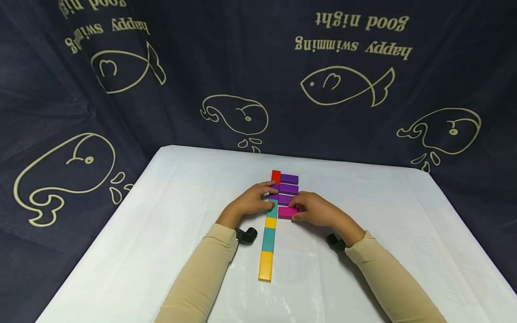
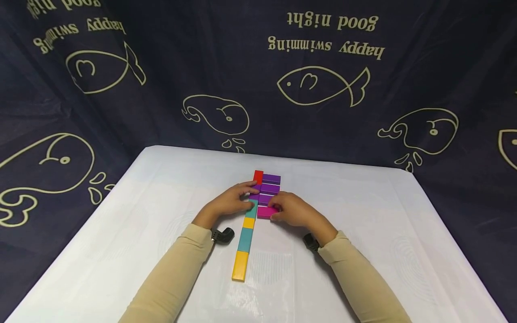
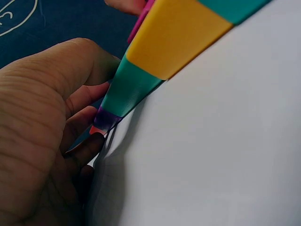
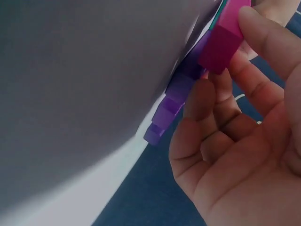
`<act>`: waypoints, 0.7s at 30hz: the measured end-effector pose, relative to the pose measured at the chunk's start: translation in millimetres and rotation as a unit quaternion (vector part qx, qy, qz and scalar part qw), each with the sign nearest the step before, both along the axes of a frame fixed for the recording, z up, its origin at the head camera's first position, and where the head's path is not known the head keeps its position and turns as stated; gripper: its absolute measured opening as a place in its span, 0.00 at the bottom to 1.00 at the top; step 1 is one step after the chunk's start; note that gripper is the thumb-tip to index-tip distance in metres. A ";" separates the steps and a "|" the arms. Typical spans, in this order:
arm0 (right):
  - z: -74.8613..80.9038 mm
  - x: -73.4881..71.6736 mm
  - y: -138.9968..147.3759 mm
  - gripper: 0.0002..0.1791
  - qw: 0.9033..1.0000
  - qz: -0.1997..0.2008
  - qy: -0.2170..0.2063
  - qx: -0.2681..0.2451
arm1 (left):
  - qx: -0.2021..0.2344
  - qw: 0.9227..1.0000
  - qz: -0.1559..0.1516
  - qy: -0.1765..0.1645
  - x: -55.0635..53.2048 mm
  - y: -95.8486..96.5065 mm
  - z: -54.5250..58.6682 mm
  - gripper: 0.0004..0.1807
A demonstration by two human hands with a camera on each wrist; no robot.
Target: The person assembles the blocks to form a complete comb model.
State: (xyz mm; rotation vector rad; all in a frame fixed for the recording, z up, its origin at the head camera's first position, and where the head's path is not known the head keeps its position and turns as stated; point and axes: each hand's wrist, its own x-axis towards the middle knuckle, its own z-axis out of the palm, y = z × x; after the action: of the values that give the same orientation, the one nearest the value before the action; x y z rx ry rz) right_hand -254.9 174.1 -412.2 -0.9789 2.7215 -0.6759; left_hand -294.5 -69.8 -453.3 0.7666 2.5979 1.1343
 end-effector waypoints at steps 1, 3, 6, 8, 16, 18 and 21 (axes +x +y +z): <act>-0.4 0.6 -0.6 0.14 1.000 0.005 0.003 0.002 | 0.000 1.000 0.001 -0.001 0.0 0.1 0.3 0.26; -0.7 2.1 -2.1 0.14 1.000 0.007 0.007 0.007 | -0.002 1.000 0.003 -0.003 0.1 0.2 0.9 0.26; -1.6 3.4 -4.0 0.14 1.000 0.005 0.012 0.016 | -0.004 1.000 0.004 -0.003 0.9 0.4 1.8 0.27; -1.9 3.8 -5.3 0.14 1.000 0.003 0.016 0.022 | -0.006 1.000 0.006 -0.004 1.4 0.3 2.1 0.27; -2.3 4.3 -5.8 0.14 0.999 -0.004 0.041 0.036 | -0.001 1.000 0.008 -0.008 1.6 0.9 2.2 0.26; -2.1 4.7 -6.0 0.13 0.998 -0.005 0.045 0.037 | 0.001 1.000 0.008 -0.007 1.6 1.1 1.8 0.26; -2.2 4.8 -6.2 0.13 0.998 -0.006 0.045 0.037 | 0.002 1.000 0.007 -0.006 1.5 1.5 1.2 0.26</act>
State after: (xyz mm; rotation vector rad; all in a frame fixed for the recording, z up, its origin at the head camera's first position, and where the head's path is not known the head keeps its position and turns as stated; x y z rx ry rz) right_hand -250.1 168.0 -414.4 -0.9994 2.8104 -0.5398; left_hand -293.0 -68.3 -452.1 0.7420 2.5962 1.1446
